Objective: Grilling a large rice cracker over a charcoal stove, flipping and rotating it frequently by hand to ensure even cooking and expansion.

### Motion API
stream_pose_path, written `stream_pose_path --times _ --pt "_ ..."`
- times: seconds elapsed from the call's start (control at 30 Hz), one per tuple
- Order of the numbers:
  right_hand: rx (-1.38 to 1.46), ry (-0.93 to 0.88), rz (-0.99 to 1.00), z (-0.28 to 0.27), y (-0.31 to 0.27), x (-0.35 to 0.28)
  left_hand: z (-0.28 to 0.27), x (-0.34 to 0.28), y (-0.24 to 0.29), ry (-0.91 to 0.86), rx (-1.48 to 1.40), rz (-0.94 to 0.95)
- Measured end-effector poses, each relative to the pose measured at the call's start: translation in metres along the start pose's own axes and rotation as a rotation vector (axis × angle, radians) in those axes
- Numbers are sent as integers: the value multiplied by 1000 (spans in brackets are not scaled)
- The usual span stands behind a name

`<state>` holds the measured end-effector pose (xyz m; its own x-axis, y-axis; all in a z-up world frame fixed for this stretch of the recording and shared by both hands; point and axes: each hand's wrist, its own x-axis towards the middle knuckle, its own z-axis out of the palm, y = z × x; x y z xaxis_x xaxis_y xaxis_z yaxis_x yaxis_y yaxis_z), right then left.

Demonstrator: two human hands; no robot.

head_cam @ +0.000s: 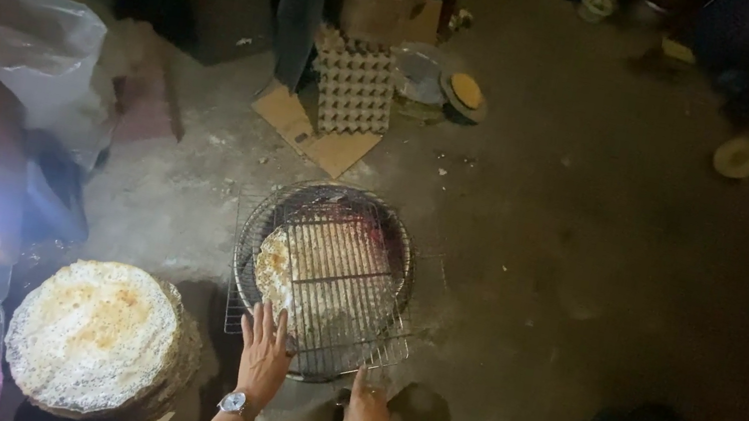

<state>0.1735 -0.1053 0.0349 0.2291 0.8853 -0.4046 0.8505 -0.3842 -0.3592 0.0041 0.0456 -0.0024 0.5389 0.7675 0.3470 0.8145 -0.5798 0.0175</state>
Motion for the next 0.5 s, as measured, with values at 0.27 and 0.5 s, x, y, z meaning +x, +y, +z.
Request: stream_pose_path --times 0.27,0.5 --pt "-85 199 -71 27 14 8 7 9 -4 83 31 19" --pt "18 129 36 -28 -5 -13 6 23 -6 -22 -8 6"
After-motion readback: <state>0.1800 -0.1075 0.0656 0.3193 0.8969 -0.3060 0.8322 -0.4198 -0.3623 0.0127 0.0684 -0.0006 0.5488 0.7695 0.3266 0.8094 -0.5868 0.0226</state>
